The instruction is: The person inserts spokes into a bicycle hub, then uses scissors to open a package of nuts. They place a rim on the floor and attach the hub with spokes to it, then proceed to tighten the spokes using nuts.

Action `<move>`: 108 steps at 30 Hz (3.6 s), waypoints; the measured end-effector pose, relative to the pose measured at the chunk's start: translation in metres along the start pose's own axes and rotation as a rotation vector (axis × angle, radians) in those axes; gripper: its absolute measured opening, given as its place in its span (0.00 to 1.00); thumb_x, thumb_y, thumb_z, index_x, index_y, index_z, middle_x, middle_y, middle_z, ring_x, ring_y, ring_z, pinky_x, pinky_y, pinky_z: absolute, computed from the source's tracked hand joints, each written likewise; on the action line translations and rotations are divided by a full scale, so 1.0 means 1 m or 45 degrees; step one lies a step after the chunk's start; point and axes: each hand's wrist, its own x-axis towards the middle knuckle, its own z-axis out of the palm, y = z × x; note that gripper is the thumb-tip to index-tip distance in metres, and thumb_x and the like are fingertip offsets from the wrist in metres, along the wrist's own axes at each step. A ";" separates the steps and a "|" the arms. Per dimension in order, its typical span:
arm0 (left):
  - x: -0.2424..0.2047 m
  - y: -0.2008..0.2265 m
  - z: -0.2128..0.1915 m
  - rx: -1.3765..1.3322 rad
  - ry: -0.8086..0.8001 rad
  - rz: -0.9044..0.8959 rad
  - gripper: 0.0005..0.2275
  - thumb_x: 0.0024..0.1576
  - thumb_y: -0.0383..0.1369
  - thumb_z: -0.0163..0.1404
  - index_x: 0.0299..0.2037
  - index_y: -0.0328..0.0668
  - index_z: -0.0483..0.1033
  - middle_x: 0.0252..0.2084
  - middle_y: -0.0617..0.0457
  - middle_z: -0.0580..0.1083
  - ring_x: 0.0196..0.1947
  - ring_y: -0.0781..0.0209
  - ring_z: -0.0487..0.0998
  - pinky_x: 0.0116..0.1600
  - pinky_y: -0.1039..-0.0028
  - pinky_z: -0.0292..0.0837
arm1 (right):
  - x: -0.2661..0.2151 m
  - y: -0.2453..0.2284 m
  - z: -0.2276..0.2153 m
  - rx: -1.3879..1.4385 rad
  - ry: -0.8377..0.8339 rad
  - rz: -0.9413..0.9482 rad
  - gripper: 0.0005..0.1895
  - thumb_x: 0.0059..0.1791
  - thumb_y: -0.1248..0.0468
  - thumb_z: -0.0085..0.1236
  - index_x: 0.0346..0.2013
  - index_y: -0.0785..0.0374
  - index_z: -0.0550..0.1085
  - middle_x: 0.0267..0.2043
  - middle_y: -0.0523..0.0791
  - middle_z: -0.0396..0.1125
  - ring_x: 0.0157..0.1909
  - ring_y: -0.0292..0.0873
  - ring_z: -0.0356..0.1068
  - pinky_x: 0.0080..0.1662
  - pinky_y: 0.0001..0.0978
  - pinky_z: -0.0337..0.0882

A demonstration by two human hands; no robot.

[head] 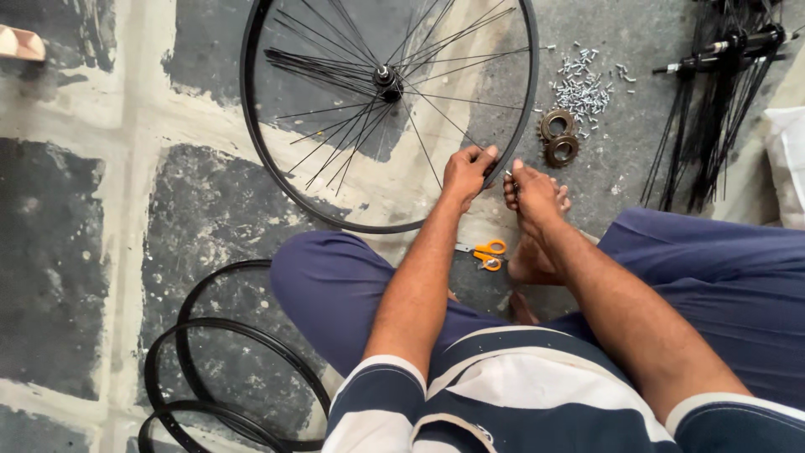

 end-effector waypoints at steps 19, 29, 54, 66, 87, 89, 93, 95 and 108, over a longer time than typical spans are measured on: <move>0.004 0.000 0.000 -0.096 -0.021 0.019 0.12 0.62 0.38 0.53 0.36 0.35 0.75 0.31 0.50 0.77 0.28 0.62 0.77 0.30 0.70 0.76 | 0.013 0.012 0.003 0.013 0.051 0.077 0.20 0.57 0.49 0.50 0.28 0.60 0.70 0.21 0.40 0.62 0.20 0.35 0.59 0.24 0.26 0.58; 0.014 -0.009 0.003 -0.218 -0.067 -0.002 0.07 0.62 0.33 0.52 0.42 0.38 0.72 0.36 0.49 0.77 0.29 0.60 0.79 0.29 0.68 0.77 | 0.021 0.007 0.012 -0.160 0.303 0.025 0.22 0.56 0.47 0.49 0.25 0.58 0.69 0.18 0.39 0.60 0.18 0.37 0.57 0.22 0.29 0.56; 0.007 0.001 0.009 -0.165 0.016 0.026 0.07 0.61 0.33 0.53 0.40 0.37 0.72 0.35 0.51 0.78 0.30 0.63 0.79 0.29 0.69 0.77 | 0.025 0.035 -0.003 -1.227 0.640 -0.670 0.23 0.57 0.45 0.48 0.27 0.54 0.78 0.21 0.36 0.69 0.24 0.38 0.64 0.32 0.33 0.52; 0.023 -0.026 0.009 0.049 0.116 0.225 0.09 0.61 0.35 0.54 0.38 0.36 0.75 0.33 0.51 0.78 0.32 0.62 0.77 0.39 0.69 0.73 | 0.013 0.004 0.010 0.089 0.114 0.050 0.23 0.56 0.43 0.49 0.27 0.57 0.71 0.21 0.40 0.62 0.20 0.36 0.58 0.25 0.27 0.58; 0.024 0.068 -0.160 1.852 1.061 0.557 0.03 0.60 0.30 0.48 0.39 0.46 0.76 0.41 0.50 0.74 0.41 0.49 0.79 0.44 0.59 0.75 | 0.025 -0.014 -0.015 -0.729 0.080 -0.283 0.20 0.46 0.55 0.66 0.24 0.68 0.71 0.23 0.44 0.64 0.25 0.38 0.61 0.28 0.34 0.61; 0.018 0.077 -0.160 2.004 1.052 0.719 0.03 0.54 0.30 0.49 0.36 0.46 0.76 0.39 0.51 0.74 0.41 0.49 0.78 0.45 0.60 0.73 | 0.025 -0.014 -0.016 -0.745 0.081 -0.288 0.20 0.45 0.54 0.66 0.24 0.68 0.71 0.22 0.44 0.65 0.25 0.38 0.61 0.29 0.35 0.62; -0.009 0.097 -0.152 2.082 1.033 0.681 0.04 0.57 0.30 0.46 0.38 0.44 0.74 0.37 0.48 0.75 0.41 0.49 0.78 0.48 0.58 0.72 | 0.027 -0.012 -0.017 -0.824 0.090 -0.300 0.21 0.44 0.54 0.68 0.23 0.70 0.72 0.23 0.45 0.65 0.26 0.38 0.61 0.29 0.36 0.62; -0.016 0.102 -0.140 1.932 0.998 0.493 0.07 0.60 0.29 0.43 0.42 0.40 0.75 0.36 0.46 0.77 0.39 0.47 0.79 0.46 0.55 0.72 | 0.029 -0.011 -0.017 -0.845 0.060 -0.338 0.21 0.43 0.54 0.68 0.24 0.71 0.73 0.23 0.45 0.65 0.27 0.38 0.60 0.30 0.36 0.62; -0.005 -0.033 -0.031 -0.069 -0.405 -0.227 0.10 0.63 0.35 0.50 0.46 0.36 0.69 0.39 0.46 0.76 0.32 0.53 0.83 0.31 0.66 0.77 | 0.034 -0.042 -0.031 0.061 -0.127 -0.050 0.15 0.53 0.53 0.62 0.37 0.62 0.73 0.26 0.37 0.61 0.25 0.33 0.59 0.29 0.24 0.61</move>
